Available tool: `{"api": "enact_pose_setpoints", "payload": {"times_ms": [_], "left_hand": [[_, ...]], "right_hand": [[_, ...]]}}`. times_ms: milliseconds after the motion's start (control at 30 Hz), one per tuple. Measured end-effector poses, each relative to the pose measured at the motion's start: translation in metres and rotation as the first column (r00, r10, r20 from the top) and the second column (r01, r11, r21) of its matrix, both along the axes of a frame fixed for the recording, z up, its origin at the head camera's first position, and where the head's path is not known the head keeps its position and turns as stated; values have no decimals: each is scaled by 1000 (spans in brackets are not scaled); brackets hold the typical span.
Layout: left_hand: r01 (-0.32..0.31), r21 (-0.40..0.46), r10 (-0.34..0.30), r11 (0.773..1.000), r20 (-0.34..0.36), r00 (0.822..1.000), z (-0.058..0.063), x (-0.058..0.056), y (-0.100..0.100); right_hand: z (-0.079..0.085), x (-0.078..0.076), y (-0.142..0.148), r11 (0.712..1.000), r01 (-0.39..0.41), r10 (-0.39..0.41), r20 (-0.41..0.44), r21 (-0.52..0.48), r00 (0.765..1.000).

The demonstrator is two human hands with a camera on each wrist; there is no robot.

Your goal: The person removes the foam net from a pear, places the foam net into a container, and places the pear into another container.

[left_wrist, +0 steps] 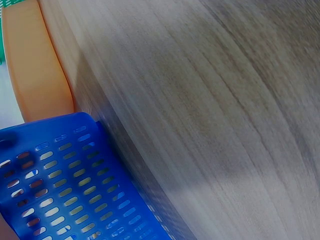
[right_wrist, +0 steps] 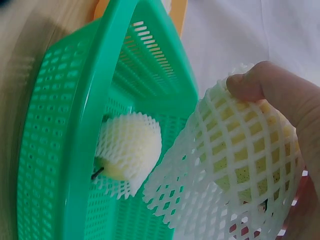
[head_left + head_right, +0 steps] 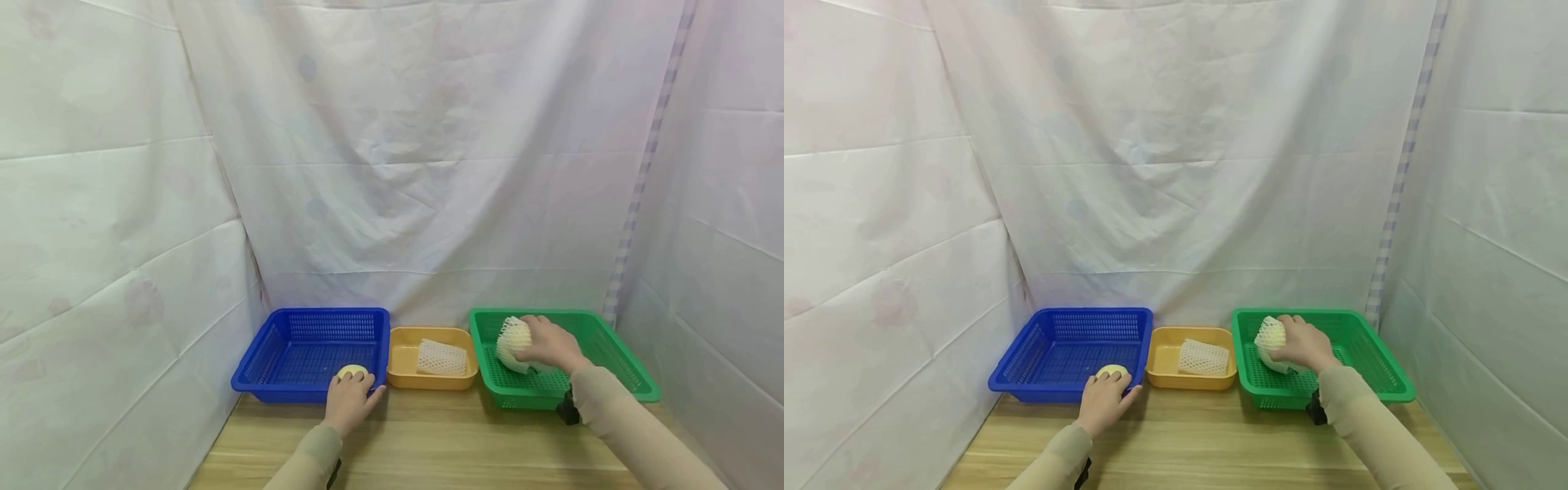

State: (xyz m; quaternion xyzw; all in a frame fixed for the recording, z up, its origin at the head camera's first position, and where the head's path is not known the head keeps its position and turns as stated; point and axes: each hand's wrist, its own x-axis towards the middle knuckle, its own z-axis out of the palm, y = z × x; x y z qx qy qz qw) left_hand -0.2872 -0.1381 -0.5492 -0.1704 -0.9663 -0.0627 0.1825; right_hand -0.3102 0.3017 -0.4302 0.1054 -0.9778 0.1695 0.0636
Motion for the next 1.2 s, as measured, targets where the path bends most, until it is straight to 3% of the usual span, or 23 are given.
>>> {"api": "enact_pose_setpoints", "payload": {"times_ms": [967,1200], "left_hand": [[10,14,-10,1000,-43,999,0,1,-1],[6,-1,-6,1000,-20,1000,1,2,0]], "right_hand": [[2,4,-52,997,-70,70,-24,13,997],[-3,6,-66,995,-100,100,-30,10,995]]}}
